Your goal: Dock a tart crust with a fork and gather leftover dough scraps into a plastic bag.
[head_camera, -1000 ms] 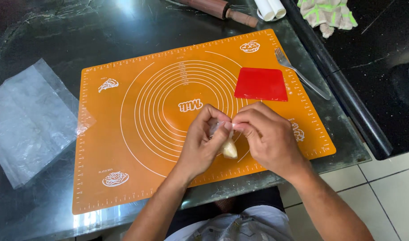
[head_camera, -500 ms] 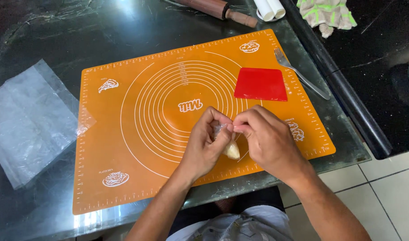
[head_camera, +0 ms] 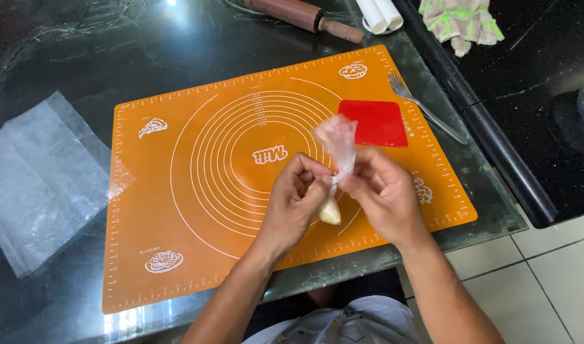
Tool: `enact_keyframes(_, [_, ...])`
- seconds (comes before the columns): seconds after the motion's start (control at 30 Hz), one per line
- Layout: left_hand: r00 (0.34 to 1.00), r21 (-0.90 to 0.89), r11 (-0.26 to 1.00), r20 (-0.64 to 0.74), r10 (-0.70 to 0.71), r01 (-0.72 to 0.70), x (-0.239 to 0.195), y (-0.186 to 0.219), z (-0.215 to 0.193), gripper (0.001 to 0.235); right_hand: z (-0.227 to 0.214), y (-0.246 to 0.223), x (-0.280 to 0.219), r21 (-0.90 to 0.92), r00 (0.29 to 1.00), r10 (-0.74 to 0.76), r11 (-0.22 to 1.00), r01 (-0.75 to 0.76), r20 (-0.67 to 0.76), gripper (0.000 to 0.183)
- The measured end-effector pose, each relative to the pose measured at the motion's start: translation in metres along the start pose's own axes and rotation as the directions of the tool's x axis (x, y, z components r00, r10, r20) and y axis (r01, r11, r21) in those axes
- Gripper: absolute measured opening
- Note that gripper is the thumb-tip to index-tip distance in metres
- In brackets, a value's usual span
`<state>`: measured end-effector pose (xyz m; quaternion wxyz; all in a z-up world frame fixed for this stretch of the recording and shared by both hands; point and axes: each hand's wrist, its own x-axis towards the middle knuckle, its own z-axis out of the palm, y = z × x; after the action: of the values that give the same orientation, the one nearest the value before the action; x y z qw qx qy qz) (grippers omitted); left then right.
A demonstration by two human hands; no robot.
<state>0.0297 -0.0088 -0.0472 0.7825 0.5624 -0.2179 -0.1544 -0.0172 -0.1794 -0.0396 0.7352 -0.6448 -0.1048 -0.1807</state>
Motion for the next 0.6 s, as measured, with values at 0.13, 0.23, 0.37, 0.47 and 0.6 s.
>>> enact_keyframes(0.13, [0.996, 0.043, 0.997, 0.076, 0.057, -0.060, -0.001, 0.011, 0.005, 0.023, 0.003, -0.012, 0.002, -0.213, 0.997, -0.066, 0.974, 0.074, 0.045, 0.013])
enact_keyframes(0.23, [0.994, 0.140, 0.990, 0.112, -0.012, -0.004, -0.002, 0.017, 0.005, 0.034, 0.002, -0.016, 0.006, -0.246, 0.997, -0.078, 0.966, 0.073, -0.008, 0.014])
enact_keyframes(0.37, [0.978, 0.267, 0.964, 0.197, -0.073, 0.018, -0.007, 0.016, 0.001, 0.040, 0.001, -0.016, 0.009, -0.202, 0.993, -0.104, 0.975, 0.092, -0.049, 0.014])
enact_keyframes(0.47, [0.971, 0.266, 0.964, 0.230, -0.059, -0.005, -0.010, 0.018, 0.000, 0.039, 0.005, -0.017, 0.010, -0.186, 0.992, -0.101, 0.979, 0.085, -0.077, 0.016])
enact_keyframes(0.6, [0.964, 0.250, 0.953, 0.161, -0.214, 0.169, -0.014, 0.024, 0.008, 0.020, 0.003, -0.007, 0.005, -0.139, 0.999, -0.006, 0.990, -0.001, -0.045, 0.020])
